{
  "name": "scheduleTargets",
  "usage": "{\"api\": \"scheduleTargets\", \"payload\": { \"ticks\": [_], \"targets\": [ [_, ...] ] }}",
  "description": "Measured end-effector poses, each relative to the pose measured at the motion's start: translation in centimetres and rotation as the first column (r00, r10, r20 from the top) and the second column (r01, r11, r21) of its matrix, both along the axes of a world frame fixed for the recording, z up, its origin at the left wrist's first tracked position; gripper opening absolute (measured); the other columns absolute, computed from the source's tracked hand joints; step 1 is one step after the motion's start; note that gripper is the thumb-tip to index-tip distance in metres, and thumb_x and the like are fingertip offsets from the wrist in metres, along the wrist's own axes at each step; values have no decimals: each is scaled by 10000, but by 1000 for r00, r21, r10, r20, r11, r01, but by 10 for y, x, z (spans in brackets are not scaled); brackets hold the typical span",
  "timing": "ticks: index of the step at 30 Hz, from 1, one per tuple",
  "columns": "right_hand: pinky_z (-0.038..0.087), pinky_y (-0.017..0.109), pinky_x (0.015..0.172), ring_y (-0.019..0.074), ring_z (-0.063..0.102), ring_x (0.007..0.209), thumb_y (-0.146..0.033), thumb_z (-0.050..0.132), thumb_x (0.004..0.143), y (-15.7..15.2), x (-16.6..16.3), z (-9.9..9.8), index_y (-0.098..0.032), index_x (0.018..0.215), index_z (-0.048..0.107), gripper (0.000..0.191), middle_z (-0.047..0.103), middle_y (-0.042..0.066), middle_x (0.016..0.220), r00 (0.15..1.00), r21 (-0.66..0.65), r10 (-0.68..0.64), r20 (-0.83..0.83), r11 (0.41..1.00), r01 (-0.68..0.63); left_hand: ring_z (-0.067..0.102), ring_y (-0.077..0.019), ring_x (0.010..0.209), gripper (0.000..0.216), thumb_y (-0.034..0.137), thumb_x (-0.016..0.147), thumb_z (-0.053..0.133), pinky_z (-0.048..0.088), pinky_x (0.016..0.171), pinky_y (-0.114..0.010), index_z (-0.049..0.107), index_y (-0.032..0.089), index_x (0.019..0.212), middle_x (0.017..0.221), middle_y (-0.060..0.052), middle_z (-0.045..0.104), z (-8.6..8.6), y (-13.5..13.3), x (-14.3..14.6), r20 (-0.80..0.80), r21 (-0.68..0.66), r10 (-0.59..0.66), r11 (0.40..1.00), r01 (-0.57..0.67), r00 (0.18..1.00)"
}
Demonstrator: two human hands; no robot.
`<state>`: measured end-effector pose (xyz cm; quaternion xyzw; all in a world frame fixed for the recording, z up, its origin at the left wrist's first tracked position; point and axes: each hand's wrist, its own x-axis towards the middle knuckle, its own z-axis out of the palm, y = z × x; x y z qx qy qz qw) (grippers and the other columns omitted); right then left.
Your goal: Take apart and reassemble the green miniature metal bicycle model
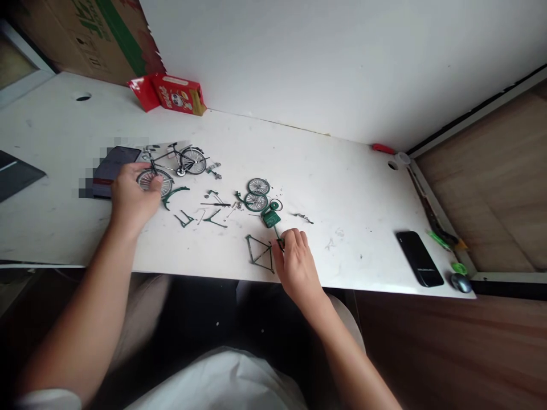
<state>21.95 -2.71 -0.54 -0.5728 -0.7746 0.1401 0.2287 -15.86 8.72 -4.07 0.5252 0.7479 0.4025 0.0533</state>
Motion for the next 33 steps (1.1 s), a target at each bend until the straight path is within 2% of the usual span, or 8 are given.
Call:
{"api": "scheduleTargets", "payload": {
  "ticks": [7,12,17,20,23,25,28,33],
  "targets": [
    [491,474,800,301,531,897,-203,453,1100,6,-3,-15,-286,933,346,215,540,99,988,995,-49,84,45,995,-82,575,-492,1337,392,302,940,655,405,1162,-704,704,89,1266,1303,-282,703,7,-7,8,-169,-59,-52,997,43,984],
    [483,413,736,261,551,838,-92,448,1036,10,-2,-12,-282,921,356,240,534,72,969,993,-102,121,-14,987,-122,480,-557,1406,410,320,942,677,367,1138,-790,662,91,1283,1349,-314,635,16,-13,16,-146,-87,-17,996,4,989],
    [483,390,724,247,559,833,-43,399,998,16,-1,-10,-276,939,383,241,546,70,978,987,-88,150,-58,984,-155,444,-543,1442,510,315,958,707,383,1135,-766,579,108,1406,1491,-303,520,44,-29,43,-209,74,25,997,-10,978],
    [487,393,749,252,556,861,-17,388,968,19,2,-12,-274,946,391,258,549,75,991,986,-70,152,-66,985,-156,635,-398,1229,247,250,984,687,510,1080,-588,692,165,1216,1160,-171,689,54,-44,80,-182,82,-233,965,251,955],
    [495,396,790,256,563,908,45,390,881,22,6,-17,-270,942,399,321,542,75,993,981,-61,171,-94,982,-177,716,-276,936,81,267,1008,716,588,924,-446,753,211,1055,938,-66,731,46,-64,123,-8,-89,-617,785,614,787],
    [487,391,790,257,558,920,73,392,827,23,9,-20,-267,941,411,358,538,69,979,976,-56,184,-114,980,-192,718,-286,1007,189,333,986,781,592,922,-433,779,205,1125,1054,-92,748,36,-75,146,7,-179,-684,717,674,729],
    [481,396,795,260,544,929,82,397,811,25,10,-22,-265,932,420,368,541,68,971,973,-46,186,-134,980,-193,689,-301,1073,204,319,1002,762,593,862,-406,807,217,1172,1090,-111,733,23,-84,163,-60,-247,-710,692,679,702],
    [455,422,820,259,494,904,-50,467,981,21,7,-14,-276,880,361,269,539,62,931,976,61,145,-162,989,-137,639,-306,1057,129,268,1020,719,570,775,-399,836,234,1065,1000,-99,726,21,-84,166,-121,-252,-733,675,693,670]
  ]
}}
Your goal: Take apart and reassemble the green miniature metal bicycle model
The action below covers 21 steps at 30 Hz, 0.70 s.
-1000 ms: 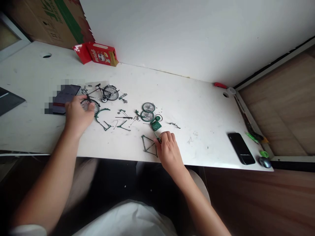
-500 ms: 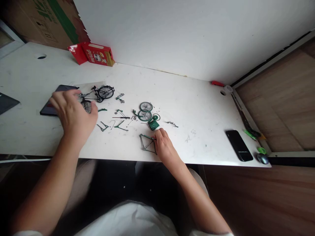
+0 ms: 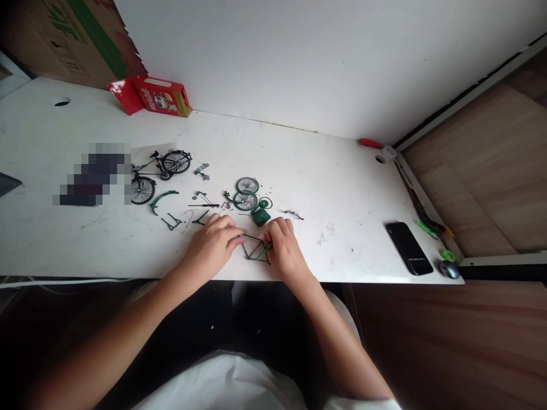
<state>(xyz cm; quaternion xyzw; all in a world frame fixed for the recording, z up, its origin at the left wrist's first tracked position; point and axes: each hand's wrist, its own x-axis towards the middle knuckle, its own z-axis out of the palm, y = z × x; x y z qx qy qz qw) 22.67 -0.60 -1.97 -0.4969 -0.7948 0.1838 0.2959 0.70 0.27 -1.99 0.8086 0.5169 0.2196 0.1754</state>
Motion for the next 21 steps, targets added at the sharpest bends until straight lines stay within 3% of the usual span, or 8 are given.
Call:
{"api": "scheduleTargets", "payload": {
  "ticks": [3,7,10,13,15,16,19,21],
  "targets": [
    [431,393,767,224,466,834,-194,480,1079,-8,1,8,-275,900,359,231,491,32,892,988,-36,-87,-130,996,83,635,-312,1060,118,226,1027,695,550,724,-396,805,221,986,1000,-103,729,1,-1,2,-13,-10,0,1000,0,1000],
    [366,338,662,169,362,721,-384,532,1111,-21,6,20,-273,906,363,288,393,-16,851,907,-230,-220,-360,963,143,635,-316,1055,145,110,1010,661,529,733,-395,738,191,920,1005,-106,724,1,-4,3,-21,-36,3,999,-4,1000],
    [325,307,616,151,330,699,-455,611,1066,-28,10,33,-276,951,416,289,377,-30,857,808,-428,-240,-538,903,-17,645,-297,1018,157,83,987,680,512,769,-382,704,188,873,956,-89,727,2,-4,3,78,-88,25,996,-18,997],
    [258,279,551,127,306,637,-460,588,1045,-33,12,48,-285,991,466,220,369,-36,877,624,-507,-284,-728,836,-211,649,-251,901,134,158,944,782,495,782,-360,697,194,847,904,-58,738,3,0,2,298,-207,135,975,-74,945],
    [237,280,529,121,359,622,-484,516,1074,-35,14,57,-280,1010,539,214,390,-20,925,547,-476,-301,-781,854,-209,620,-207,798,146,251,922,830,483,754,-337,712,195,856,894,-45,743,4,3,3,487,-318,226,946,-70,843],
    [252,287,524,129,414,644,-496,479,1094,-35,14,60,-276,1034,591,254,423,-3,965,551,-453,-292,-782,873,-180,597,-186,754,173,314,922,838,470,723,-322,726,192,872,883,-43,737,6,4,3,580,-379,273,925,-43,768],
    [329,318,557,166,489,702,-509,423,1134,-35,13,62,-249,1195,702,386,493,26,925,673,-404,-216,-707,905,-134,514,-139,655,333,500,918,831,400,619,-283,773,173,935,775,-19,654,10,7,3,767,-536,402,829,157,499],
    [360,325,602,164,440,653,-486,452,1141,-33,10,59,-255,1380,629,376,442,-25,768,731,-414,-162,-663,893,-177,485,-116,635,397,546,881,862,366,594,-267,790,158,929,741,-8,613,12,8,2,810,-574,476,764,294,343]
  ]
}}
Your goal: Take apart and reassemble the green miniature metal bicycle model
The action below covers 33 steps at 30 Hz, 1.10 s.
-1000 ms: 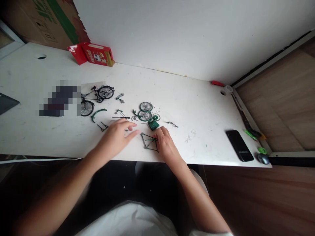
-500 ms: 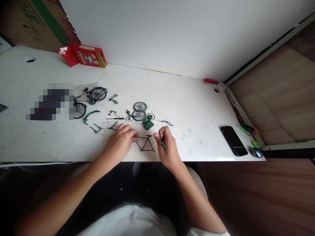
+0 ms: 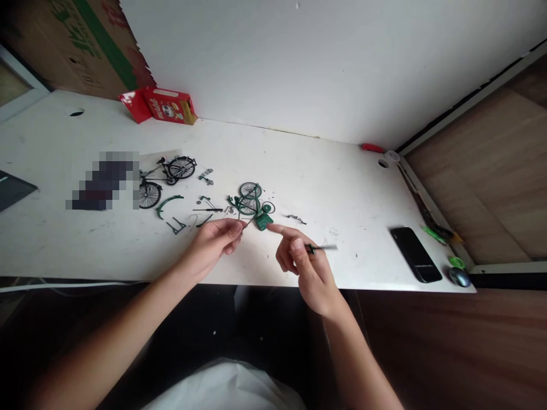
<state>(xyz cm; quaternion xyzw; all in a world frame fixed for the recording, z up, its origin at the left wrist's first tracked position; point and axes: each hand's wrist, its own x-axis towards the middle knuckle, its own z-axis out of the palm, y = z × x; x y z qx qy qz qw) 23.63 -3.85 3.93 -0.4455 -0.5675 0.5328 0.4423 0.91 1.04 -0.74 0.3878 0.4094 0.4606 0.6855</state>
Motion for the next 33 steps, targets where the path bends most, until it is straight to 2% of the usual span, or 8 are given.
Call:
{"api": "scheduleTargets", "payload": {
  "ticks": [3,5,8,11,17,21,28,33],
  "targets": [
    [352,302,612,143,348,597,-505,434,1153,8,-10,-5,-305,1485,450,388,347,-85,691,988,-94,143,58,986,-137,541,-108,697,425,526,790,950,387,624,-250,819,141,917,846,-48,684,-1,3,-2,153,-80,46,996,-34,987],
    [360,292,610,135,362,599,-517,387,1163,17,-18,-7,-295,1411,502,352,378,-79,700,964,-101,193,185,979,-177,567,-105,713,457,530,768,966,402,640,-249,842,130,951,895,-72,719,-3,7,-5,161,-103,97,991,-81,982],
    [449,314,691,149,521,680,-462,367,1172,33,-28,-9,-242,1312,658,390,551,-19,776,883,97,117,454,979,-180,640,-123,745,483,546,771,960,443,672,-254,855,125,984,929,-93,757,-6,14,-10,123,-122,131,986,-116,984],
    [505,331,750,183,640,780,-359,461,1149,44,-35,-14,-225,1358,720,360,675,37,887,820,342,-37,571,919,-197,738,-174,855,449,546,793,945,507,753,-274,853,144,971,999,-110,797,-6,17,-15,110,-126,126,986,-112,986],
    [554,345,747,218,676,825,-229,613,1081,44,-39,-30,-236,1238,817,258,736,66,892,809,568,-224,543,808,-157,778,-204,867,441,541,790,947,583,850,-331,856,143,957,960,-122,827,-8,7,-20,111,-83,83,994,-74,990],
    [577,365,769,231,653,852,-137,591,1067,39,-38,-32,-249,1250,815,309,756,67,884,780,617,-243,577,755,-221,782,-205,838,463,547,765,960,604,844,-344,862,131,942,946,-128,832,-10,-2,-19,85,-63,79,995,-74,993],
    [563,368,687,240,614,811,-109,558,1073,30,-44,-32,-226,1259,768,304,751,77,868,727,713,-346,594,646,-275,802,-244,847,483,545,757,964,633,900,-405,872,119,966,888,-136,841,-2,-13,-11,24,17,124,992,-124,992],
    [608,342,706,209,734,833,-193,579,1096,26,-52,-47,-241,1248,575,160,754,65,974,822,754,-395,409,654,-61,805,-239,820,453,507,720,996,629,856,-382,861,149,964,871,-110,847,4,-19,-4,6,35,223,974,-223,975]
  ]
}}
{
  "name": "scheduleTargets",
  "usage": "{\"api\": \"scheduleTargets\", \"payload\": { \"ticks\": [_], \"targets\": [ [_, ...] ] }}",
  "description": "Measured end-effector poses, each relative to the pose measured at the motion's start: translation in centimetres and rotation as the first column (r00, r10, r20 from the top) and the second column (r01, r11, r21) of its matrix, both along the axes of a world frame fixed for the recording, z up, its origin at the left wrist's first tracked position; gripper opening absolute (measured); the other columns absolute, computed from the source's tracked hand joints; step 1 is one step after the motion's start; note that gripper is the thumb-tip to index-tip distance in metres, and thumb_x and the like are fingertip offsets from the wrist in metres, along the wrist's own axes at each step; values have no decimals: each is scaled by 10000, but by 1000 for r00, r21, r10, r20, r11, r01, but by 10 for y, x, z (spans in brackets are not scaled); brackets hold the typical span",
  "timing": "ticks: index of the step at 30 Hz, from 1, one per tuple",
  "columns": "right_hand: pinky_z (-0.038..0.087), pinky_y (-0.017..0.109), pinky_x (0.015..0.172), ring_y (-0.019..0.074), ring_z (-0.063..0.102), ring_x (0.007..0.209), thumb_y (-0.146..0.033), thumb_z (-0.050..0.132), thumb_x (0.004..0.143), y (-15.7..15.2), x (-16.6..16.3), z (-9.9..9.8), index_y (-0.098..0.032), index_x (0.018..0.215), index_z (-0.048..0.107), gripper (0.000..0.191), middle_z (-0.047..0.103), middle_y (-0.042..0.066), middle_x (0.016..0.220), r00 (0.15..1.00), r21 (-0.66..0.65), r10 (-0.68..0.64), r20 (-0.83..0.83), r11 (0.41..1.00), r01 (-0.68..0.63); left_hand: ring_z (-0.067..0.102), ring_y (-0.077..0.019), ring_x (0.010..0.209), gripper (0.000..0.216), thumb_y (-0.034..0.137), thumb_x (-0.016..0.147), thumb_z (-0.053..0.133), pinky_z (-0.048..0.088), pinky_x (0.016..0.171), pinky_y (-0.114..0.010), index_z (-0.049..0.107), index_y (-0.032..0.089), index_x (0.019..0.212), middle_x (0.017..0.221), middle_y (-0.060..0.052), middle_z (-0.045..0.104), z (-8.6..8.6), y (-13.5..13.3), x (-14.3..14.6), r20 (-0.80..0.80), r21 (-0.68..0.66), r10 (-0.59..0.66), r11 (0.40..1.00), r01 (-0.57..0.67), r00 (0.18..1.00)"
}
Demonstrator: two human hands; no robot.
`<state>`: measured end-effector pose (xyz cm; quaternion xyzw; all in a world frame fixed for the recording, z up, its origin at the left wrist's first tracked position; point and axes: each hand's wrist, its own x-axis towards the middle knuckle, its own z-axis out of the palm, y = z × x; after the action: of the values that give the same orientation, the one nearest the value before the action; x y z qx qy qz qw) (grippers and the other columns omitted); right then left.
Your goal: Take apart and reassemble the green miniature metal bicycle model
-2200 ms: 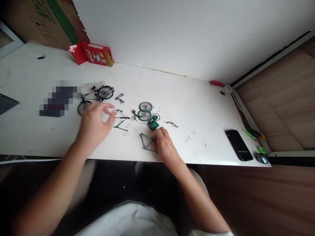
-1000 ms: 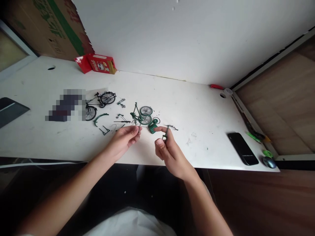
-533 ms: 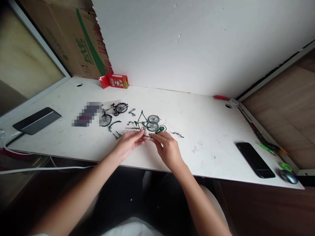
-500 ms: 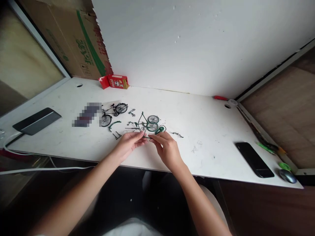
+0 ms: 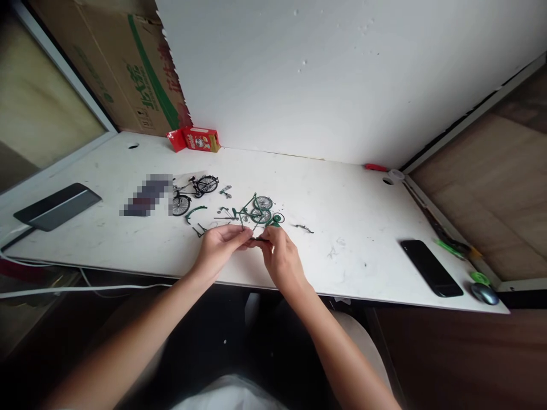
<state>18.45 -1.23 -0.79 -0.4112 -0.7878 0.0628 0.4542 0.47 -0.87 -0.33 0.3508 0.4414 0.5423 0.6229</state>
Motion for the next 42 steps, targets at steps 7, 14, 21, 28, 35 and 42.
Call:
{"api": "scheduleTargets", "payload": {
  "ticks": [7,14,21,28,35,42],
  "targets": [
    [617,355,730,211,729,806,-213,637,1072,1,2,-6,-263,1078,671,61,789,58,925,999,36,7,51,999,-9,769,-240,865,393,510,735,984,595,791,-345,877,170,900,895,-107,845,3,-8,8,-81,45,97,995,-94,992],
    [634,357,691,207,742,811,-229,736,1018,1,-2,3,-273,979,742,59,751,63,925,994,113,-82,-78,989,91,750,-234,899,430,484,695,1014,586,877,-390,891,166,958,983,-121,840,9,-6,3,59,-36,-36,999,38,998],
    [660,344,709,192,765,770,-249,846,937,-4,-7,-11,-281,1187,634,329,774,11,907,966,90,-80,-247,990,105,691,-175,896,333,451,732,1005,522,927,-337,878,172,861,924,-67,811,2,-9,12,249,-49,-54,996,68,967],
    [661,357,676,189,752,788,-245,797,973,-2,-9,-12,-270,1159,658,234,788,42,980,979,42,-69,-189,996,79,725,-220,988,343,438,758,988,541,984,-372,879,155,919,1013,-107,824,2,-5,10,271,-63,-15,997,33,962],
    [649,398,680,248,747,897,-280,766,994,-1,-4,3,-269,1044,770,52,810,86,1007,985,-87,-26,-170,996,11,727,-231,1030,375,457,719,1012,543,991,-381,875,163,906,1059,-121,824,2,3,2,235,-73,115,992,-101,965],
    [566,286,508,165,672,661,-488,811,942,0,-11,11,-201,987,833,292,808,94,936,867,-577,-171,-469,803,-154,735,-245,1041,390,481,752,984,542,1000,-396,878,166,956,1077,-130,836,-1,5,0,195,-29,105,994,-102,975]
  ]
}}
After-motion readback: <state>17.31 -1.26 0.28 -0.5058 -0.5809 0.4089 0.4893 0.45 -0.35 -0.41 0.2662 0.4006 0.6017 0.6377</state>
